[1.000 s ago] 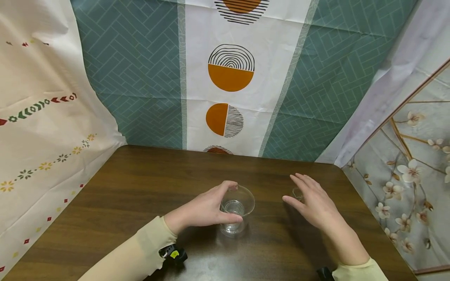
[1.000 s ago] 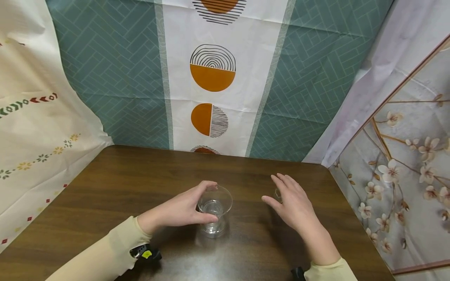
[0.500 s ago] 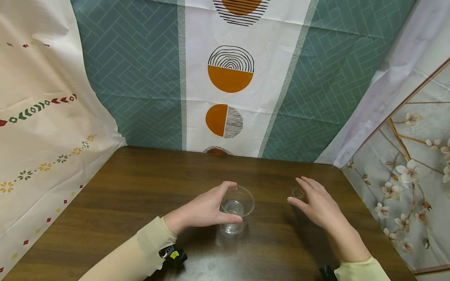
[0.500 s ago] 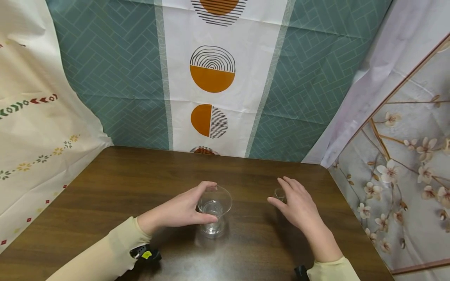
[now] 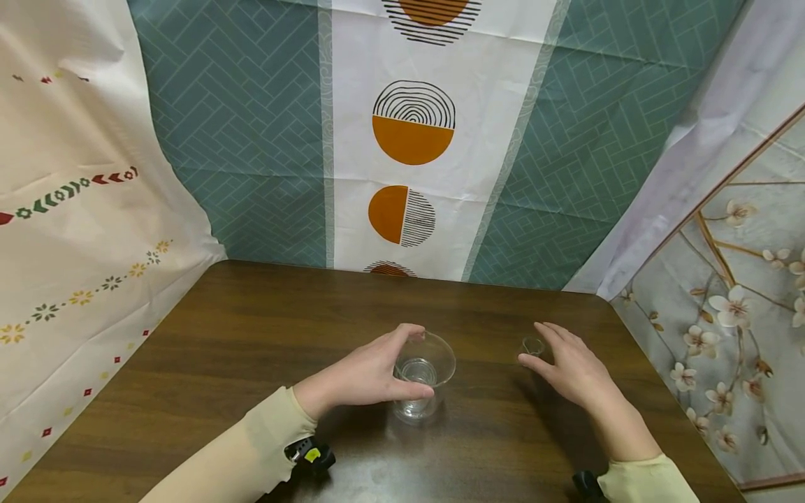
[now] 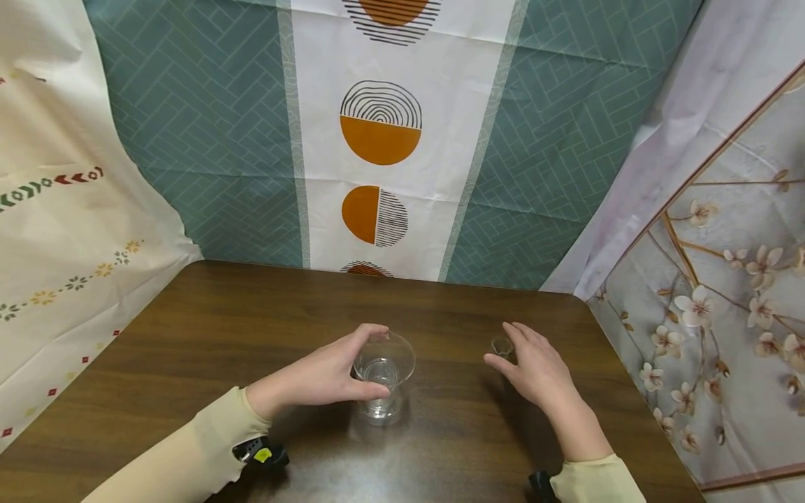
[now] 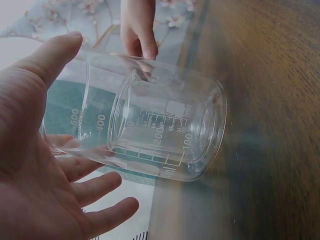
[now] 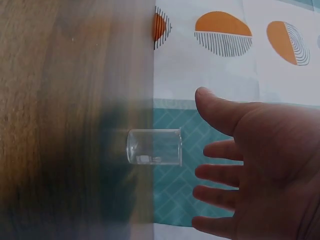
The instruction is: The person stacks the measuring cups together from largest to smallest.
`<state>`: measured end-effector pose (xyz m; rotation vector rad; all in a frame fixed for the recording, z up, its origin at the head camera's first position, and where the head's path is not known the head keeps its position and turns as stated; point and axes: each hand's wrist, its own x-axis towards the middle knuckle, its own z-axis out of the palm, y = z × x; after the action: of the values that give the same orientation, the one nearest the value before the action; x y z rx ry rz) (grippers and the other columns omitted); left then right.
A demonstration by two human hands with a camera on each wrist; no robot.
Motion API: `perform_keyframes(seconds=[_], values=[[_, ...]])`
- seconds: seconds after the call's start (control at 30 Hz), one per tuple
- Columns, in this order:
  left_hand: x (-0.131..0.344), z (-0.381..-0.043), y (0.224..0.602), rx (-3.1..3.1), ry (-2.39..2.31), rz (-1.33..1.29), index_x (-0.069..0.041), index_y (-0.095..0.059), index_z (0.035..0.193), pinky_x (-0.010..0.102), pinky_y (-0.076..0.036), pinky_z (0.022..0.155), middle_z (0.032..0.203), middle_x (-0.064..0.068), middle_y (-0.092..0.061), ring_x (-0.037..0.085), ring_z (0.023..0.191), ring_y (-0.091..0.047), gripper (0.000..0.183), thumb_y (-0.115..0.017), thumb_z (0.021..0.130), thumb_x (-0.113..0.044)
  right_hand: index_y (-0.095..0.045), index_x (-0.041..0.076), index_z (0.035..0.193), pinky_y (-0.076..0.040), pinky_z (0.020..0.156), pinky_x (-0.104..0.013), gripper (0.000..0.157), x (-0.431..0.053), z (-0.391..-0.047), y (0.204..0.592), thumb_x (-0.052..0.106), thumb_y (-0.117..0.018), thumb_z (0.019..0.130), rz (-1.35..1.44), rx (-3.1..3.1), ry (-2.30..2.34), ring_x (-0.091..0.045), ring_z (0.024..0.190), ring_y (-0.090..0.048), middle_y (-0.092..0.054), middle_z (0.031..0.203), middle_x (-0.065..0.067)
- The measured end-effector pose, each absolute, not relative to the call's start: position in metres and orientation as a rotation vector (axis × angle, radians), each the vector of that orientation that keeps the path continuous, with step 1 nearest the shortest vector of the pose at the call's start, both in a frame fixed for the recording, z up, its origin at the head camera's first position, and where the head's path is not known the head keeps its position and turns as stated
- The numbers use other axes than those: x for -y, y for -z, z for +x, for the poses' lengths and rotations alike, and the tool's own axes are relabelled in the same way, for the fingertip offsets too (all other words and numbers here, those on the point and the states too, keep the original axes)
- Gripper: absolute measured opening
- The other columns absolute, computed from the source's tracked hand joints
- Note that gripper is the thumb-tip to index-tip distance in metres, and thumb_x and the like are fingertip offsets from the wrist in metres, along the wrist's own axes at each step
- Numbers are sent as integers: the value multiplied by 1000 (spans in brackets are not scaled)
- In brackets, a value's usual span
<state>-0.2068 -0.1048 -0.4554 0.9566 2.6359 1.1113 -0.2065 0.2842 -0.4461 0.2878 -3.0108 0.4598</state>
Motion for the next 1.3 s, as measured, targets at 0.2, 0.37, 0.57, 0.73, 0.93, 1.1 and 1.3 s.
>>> perform_keyframes(seconds=[0.2, 0.37, 0.57, 0.73, 0.93, 1.1, 1.3], values=[[105, -207, 455, -2640, -1104, 953, -18, -39, 163, 51, -47, 116, 160, 0, -55, 22, 146, -53, 99, -83, 90, -68, -44, -5, 163, -37, 111, -80, 87, -287, -210, 449, 53, -74, 105, 265, 3038, -465, -61, 150, -37, -42, 164, -35], [105, -207, 455, -2635, -1105, 956, -19, -39, 164, 51, -47, 116, 160, -1, -55, 22, 146, -53, 99, -83, 90, -69, -44, -6, 163, -37, 109, -81, 88, -291, -213, 453, 54, -72, 105, 247, 3062, -475, -63, 149, -36, -42, 164, -36], [106, -207, 455, -2636, -1107, 958, -19, -39, 163, 51, -48, 115, 159, 0, -55, 22, 145, -54, 99, -83, 90, -68, -48, -5, 161, -39, 108, -80, 85, -293, -216, 455, 55, -71, 106, 241, 3078, -459, -63, 148, -38, -43, 163, -36], [105, -207, 455, -2638, -1105, 959, -18, -39, 163, 51, -48, 115, 160, 2, -55, 23, 145, -54, 98, -83, 90, -67, -50, -4, 160, -41, 107, -79, 81, -293, -218, 455, 53, -70, 107, 226, 3106, -453, -62, 148, -39, -44, 163, -35], [105, -206, 453, -2631, -1107, 953, -19, -39, 164, 52, -47, 116, 160, 2, -55, 23, 145, -54, 98, -84, 90, -67, -54, -4, 157, -43, 105, -78, 74, -294, -220, 457, 50, -70, 108, 220, 3117, -439, -61, 146, -43, -47, 160, -35], [105, -207, 454, -2625, -1114, 951, -19, -39, 164, 52, -47, 116, 161, 1, -55, 23, 146, -54, 99, -83, 90, -68, -57, -3, 154, -45, 104, -77, 70, -295, -222, 458, 49, -70, 108, 210, 3117, -438, -59, 145, -45, -50, 158, -34], [105, -208, 455, -2619, -1116, 954, -18, -39, 164, 52, -46, 117, 161, 1, -55, 23, 147, -53, 99, -83, 90, -68, -59, -2, 151, -46, 103, -75, 68, -295, -223, 459, 49, -70, 108, 203, 3116, -433, -58, 143, -48, -52, 156, -35]])
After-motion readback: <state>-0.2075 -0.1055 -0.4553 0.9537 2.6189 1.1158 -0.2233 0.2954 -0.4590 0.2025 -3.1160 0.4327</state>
